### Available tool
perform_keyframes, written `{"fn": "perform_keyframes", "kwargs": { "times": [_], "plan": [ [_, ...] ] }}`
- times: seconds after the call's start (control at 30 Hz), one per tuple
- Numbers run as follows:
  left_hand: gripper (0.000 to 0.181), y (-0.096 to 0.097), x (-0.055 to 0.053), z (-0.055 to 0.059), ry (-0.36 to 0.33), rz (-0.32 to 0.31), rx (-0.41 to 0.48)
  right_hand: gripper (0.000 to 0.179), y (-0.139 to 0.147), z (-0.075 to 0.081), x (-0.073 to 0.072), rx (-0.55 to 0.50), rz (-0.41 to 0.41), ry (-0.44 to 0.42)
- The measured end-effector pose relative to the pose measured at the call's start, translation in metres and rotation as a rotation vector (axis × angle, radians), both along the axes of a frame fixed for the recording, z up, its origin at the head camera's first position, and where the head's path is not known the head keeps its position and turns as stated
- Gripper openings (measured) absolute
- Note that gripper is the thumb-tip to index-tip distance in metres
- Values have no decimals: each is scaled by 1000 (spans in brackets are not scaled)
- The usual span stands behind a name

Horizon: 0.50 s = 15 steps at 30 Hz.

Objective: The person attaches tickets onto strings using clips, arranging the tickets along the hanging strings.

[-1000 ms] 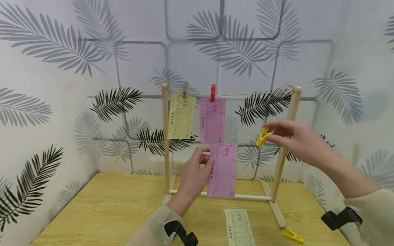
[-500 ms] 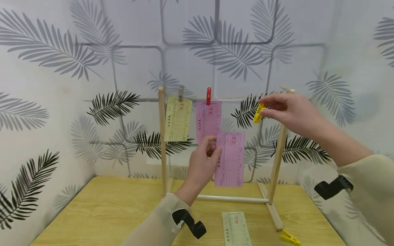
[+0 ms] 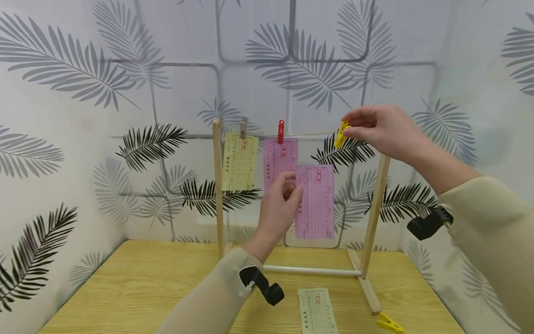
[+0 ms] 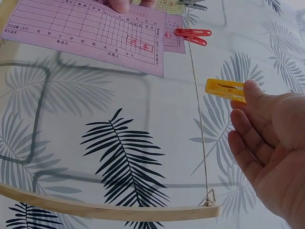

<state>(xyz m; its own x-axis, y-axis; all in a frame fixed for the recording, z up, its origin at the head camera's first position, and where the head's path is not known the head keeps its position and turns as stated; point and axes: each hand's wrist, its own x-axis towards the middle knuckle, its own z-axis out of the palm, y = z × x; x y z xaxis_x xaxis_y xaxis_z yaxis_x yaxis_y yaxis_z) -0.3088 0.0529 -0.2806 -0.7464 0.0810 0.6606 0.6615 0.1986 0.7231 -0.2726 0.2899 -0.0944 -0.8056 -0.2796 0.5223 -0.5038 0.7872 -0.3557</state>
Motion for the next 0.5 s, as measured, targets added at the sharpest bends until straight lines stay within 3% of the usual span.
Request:
{"fn": "perform_keyframes", "kwargs": {
  "times": [0.5],
  "plan": [
    [32,9,-17,17,3,-38,4,34,-12,15,-25,31,1,66]
  ]
}}
